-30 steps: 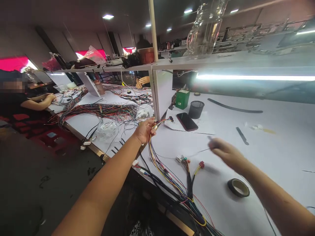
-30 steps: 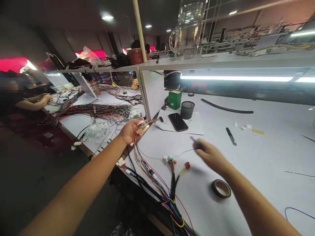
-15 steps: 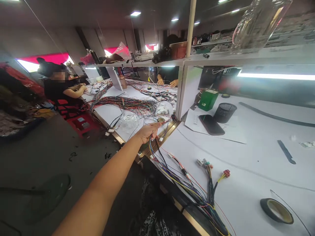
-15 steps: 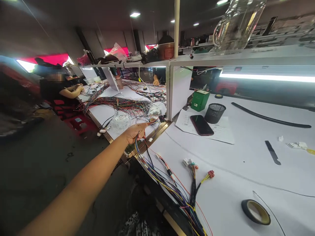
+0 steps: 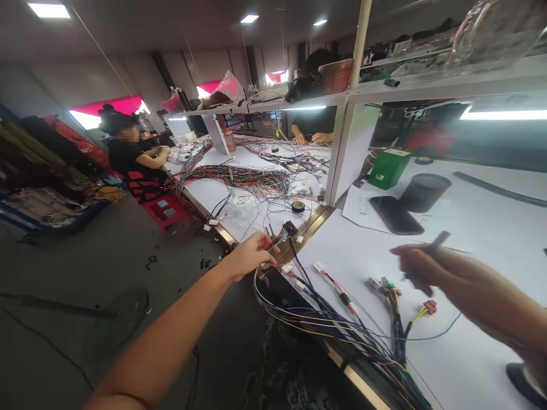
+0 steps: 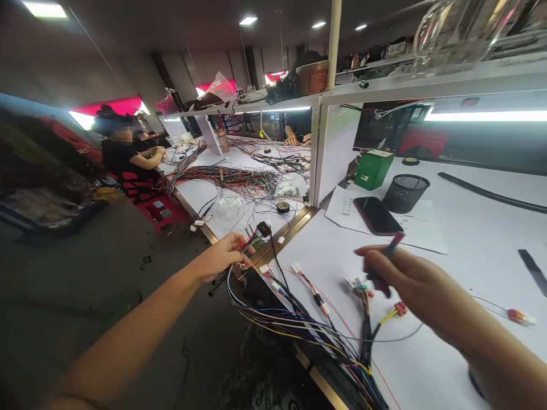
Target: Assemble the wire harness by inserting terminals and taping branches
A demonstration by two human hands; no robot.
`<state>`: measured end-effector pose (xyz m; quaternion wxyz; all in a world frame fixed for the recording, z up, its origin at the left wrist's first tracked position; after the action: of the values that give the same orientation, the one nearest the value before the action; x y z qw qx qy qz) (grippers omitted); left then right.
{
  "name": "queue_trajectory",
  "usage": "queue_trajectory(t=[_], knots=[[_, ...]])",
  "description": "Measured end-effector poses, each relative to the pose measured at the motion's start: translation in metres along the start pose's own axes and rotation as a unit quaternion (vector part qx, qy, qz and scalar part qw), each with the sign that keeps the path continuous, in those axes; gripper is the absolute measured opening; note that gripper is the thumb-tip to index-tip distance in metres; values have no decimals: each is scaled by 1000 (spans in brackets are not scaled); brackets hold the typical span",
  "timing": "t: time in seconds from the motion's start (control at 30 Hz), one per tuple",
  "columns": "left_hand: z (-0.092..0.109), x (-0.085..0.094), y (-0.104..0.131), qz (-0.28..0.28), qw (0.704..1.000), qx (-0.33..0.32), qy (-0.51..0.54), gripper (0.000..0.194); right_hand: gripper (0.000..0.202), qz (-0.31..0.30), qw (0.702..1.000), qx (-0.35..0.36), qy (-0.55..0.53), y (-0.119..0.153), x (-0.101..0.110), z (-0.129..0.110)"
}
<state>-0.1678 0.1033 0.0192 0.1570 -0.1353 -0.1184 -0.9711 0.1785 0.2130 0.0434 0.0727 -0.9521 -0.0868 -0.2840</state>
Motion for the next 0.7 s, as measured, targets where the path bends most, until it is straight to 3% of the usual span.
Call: queue_trajectory(t=[0.07,0.1,0.17,0.23,0.43,0.57,0.7], knots=[[0,-2,14,-23,993,37,112,58,54,-92,992,-11,-87,10,-52,-34],[2,-1,20,-29,986,45,161,58,53,-132,983,-11,-127,15,-74,-49],[8,6,27,-18,976,42,211,39,50,-179,964,-6,-195,21,-106,-72],[11,17,30,15,975,36,221,34,46,-211,946,-16,-246,24,-132,-85],[5,39,48,108,949,71,289,24,38,-226,903,-56,-360,25,-172,-115],[-14,31,69,118,916,108,367,19,36,-240,861,-76,-442,29,-192,-136],[-37,20,92,154,893,132,402,36,27,-273,832,-92,-474,42,-219,-142]])
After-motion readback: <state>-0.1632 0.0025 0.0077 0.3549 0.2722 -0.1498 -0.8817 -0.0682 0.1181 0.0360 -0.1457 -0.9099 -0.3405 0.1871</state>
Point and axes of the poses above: each hand's wrist, its own y-axis away from the middle knuckle, its own x-axis out of the back of the hand, z = x × y, the point moved 10 cm from there along -y, towards the middle knuckle, and after that the axes turned 12 degrees about z, right-handed, at the moved point
